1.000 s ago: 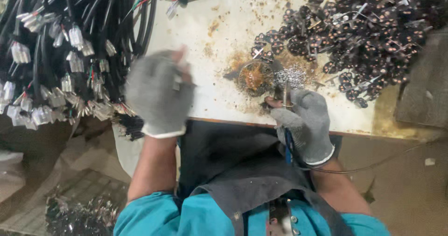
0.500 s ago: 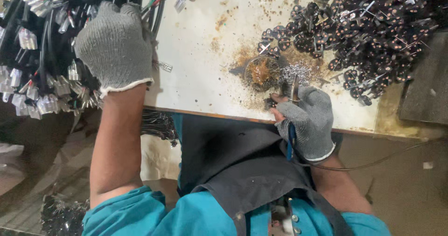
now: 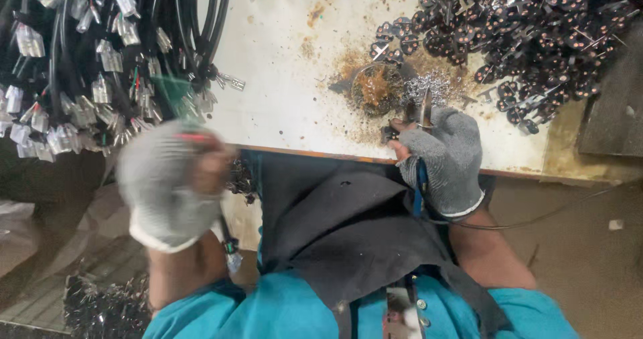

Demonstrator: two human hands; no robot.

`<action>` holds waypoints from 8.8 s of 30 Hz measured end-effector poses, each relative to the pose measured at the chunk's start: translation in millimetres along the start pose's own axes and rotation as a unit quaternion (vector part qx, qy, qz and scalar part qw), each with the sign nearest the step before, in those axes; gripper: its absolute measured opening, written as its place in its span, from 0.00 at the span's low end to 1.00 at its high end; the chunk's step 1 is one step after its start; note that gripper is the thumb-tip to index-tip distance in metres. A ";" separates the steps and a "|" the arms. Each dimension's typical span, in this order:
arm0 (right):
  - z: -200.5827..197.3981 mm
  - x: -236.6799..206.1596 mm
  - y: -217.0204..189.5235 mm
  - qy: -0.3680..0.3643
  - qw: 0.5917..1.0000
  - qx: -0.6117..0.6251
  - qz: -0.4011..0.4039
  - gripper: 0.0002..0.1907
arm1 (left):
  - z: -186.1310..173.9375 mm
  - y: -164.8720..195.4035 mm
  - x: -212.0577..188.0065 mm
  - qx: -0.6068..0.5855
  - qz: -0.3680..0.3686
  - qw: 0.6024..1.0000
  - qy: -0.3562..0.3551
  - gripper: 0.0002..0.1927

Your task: The person twists the exposed strands of insulated red and green wires, dips the twisted ends into a container of brown flux paste, and solders the wire tips using a soldering iron held in the right hand, repeating the process on successive wire ends at a cluttered workbench.

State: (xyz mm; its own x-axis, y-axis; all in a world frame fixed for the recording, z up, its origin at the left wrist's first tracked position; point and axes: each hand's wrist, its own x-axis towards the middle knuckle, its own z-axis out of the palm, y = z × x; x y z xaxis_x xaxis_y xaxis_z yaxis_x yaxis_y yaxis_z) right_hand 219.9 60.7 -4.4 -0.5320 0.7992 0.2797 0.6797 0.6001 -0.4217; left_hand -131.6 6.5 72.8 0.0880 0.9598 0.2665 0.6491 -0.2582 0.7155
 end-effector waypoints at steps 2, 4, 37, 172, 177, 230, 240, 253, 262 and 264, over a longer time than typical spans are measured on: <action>-4.2 -1.0 -6.0 0.031 0.995 0.078 0.053 0.10 | 41.7 13.0 -6.0 0.037 -0.058 0.987 -0.144 0.06; -12.3 -6.8 -13.7 0.025 0.983 0.148 0.109 0.12 | 80.0 17.3 -9.1 0.005 -0.071 0.962 -0.263 0.06; -13.3 -26.1 -26.7 -0.007 0.889 0.396 0.232 0.13 | 161.6 33.8 -30.9 -0.105 -0.037 0.994 -0.002 0.06; 35.0 -119.5 45.6 -0.147 0.986 0.046 -0.064 0.18 | 163.8 36.5 17.6 0.053 -0.072 0.991 -0.103 0.12; 43.1 -125.7 49.8 -0.198 0.974 0.015 -0.108 0.18 | 163.6 33.8 15.8 0.054 -0.059 0.991 -0.109 0.10; 44.6 -122.3 40.0 -0.271 0.648 0.552 0.449 0.08 | 164.9 31.0 16.5 0.028 -0.047 0.994 -0.091 0.11; -6.3 -57.7 28.3 -0.039 0.990 0.134 -0.035 0.11 | 167.3 30.8 16.8 0.043 -0.043 0.995 -0.082 0.11; -1.0 -23.8 -1.1 0.002 0.805 0.461 0.373 0.10 | 174.7 28.4 16.6 0.061 -0.042 0.995 -0.063 0.08; -5.5 1.5 -13.3 -0.021 0.969 0.192 0.152 0.08 | 178.6 25.0 14.6 0.074 -0.048 0.992 -0.085 0.06; -2.8 1.4 -15.5 -0.018 0.972 0.180 0.153 0.09 | 178.8 25.2 13.9 0.067 -0.045 0.993 -0.088 0.06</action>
State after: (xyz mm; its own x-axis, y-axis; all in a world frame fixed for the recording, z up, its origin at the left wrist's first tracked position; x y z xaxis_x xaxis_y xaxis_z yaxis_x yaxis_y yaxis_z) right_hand 210.0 52.6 5.0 -0.3547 0.9327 0.0654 0.5920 0.2782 -0.7564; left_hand 21.1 33.0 -20.9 0.1489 0.9856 0.0798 0.7540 -0.1654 0.6357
